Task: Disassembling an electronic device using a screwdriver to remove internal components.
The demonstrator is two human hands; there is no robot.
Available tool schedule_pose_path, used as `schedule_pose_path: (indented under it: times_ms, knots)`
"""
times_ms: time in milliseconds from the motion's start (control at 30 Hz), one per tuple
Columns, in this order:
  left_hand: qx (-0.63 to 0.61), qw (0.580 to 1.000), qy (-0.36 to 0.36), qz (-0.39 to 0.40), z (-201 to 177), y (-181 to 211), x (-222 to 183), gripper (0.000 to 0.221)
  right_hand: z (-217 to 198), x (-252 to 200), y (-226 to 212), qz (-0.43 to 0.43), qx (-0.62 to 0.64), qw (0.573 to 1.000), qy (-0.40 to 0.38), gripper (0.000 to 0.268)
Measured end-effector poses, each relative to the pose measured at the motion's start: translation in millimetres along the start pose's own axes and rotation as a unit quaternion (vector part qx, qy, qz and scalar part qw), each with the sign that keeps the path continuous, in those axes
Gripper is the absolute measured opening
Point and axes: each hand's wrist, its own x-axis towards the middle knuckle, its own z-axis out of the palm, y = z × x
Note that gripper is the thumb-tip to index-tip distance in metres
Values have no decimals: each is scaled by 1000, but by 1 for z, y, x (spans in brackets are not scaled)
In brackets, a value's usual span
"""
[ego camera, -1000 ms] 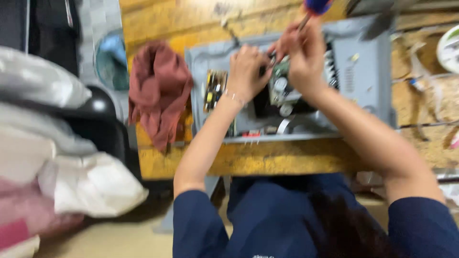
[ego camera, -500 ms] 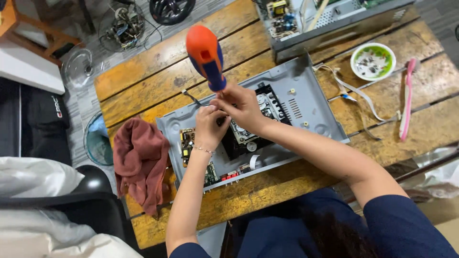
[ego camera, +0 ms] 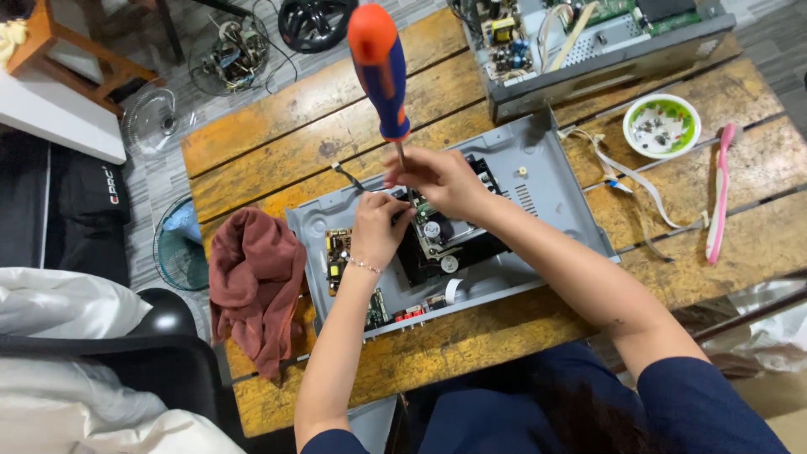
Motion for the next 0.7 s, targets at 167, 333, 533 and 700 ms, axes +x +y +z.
schedule_pose_path:
  times_ms: [167,333,533,700]
  knots:
    - [-17,999,9,25,-3,3,1,14,3,-1,5,55,-96,991,74,17]
    - [-21,999,20,36,-4,6,2,14,8,-1,-1,8,-142,987,68,15]
    - [29,999,11,34,1,9,0,12,-1,-1,-12,17,-59,998,-13,20]
    - [39,998,19,47,-6,17,1,14,-1,-1,-5,22,-84,996,-7,15]
